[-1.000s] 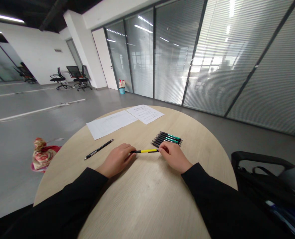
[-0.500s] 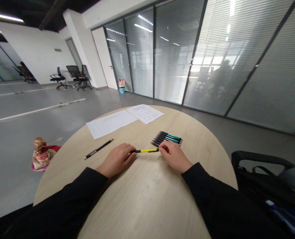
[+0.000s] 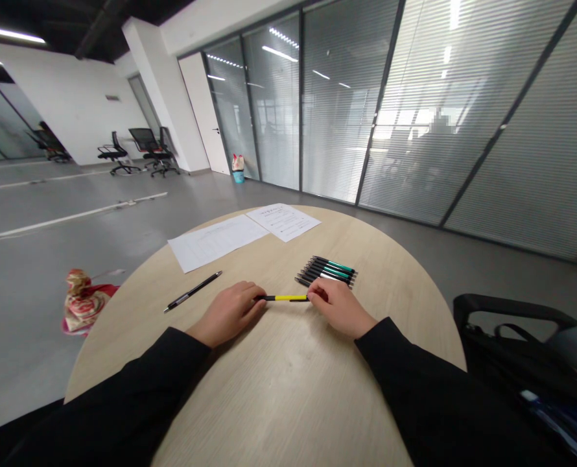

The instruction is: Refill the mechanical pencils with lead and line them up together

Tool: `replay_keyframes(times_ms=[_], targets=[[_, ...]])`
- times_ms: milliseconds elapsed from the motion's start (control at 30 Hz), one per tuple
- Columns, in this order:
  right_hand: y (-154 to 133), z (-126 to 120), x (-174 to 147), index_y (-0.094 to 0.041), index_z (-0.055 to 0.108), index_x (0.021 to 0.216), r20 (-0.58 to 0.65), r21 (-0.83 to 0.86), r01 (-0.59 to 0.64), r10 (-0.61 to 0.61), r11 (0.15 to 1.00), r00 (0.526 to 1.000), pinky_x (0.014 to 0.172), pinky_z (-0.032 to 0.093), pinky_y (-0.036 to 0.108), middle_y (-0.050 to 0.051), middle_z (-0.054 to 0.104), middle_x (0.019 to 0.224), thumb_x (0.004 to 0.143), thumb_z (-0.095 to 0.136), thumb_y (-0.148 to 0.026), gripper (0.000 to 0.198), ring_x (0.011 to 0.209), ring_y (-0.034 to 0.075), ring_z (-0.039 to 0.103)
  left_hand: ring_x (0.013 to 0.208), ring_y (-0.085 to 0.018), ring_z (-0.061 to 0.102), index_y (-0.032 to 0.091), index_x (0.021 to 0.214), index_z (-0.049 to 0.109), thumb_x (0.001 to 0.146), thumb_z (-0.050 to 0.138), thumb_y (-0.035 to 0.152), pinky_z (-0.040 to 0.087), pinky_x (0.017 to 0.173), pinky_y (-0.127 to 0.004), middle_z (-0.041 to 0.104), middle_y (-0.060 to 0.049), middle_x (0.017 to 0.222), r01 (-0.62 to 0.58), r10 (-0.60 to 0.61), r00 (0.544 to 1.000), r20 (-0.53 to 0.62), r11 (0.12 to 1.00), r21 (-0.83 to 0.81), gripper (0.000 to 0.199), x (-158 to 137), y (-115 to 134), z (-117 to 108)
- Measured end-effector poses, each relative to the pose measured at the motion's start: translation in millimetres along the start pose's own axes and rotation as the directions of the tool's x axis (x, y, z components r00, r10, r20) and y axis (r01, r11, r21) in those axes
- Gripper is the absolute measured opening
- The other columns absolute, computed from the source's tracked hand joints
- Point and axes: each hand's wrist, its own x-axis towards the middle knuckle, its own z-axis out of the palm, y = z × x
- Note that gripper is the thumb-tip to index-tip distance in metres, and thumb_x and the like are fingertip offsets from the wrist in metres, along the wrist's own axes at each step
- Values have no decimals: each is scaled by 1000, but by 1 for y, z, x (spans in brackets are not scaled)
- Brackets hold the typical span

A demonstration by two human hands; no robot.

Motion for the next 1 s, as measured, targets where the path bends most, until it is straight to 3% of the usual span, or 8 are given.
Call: replay_keyframes(times_ms=[767, 1000], targets=[[3, 1, 1, -16, 69, 94, 1, 6, -7, 7, 1000, 1000, 63, 40, 25, 0, 64, 75, 80, 66, -10, 15, 64, 13, 54, 83, -22, 62, 18, 99, 65, 99, 45, 33, 49, 74, -35, 68, -9, 91, 2, -3, 999, -40, 1000, -25, 25, -1, -5, 4], [7, 4, 2, -16, 70, 94, -8, -50, 27, -27, 998, 1000, 64, 37, 25, 2, 65, 77, 85, 65, -13, 11, 68, 14, 55, 84, -22, 62, 18, 101, 65, 99, 46, 32, 49, 76, -35, 68, -8, 93, -6, 5, 999, -40, 1000, -22, 23, -1, -6, 6]])
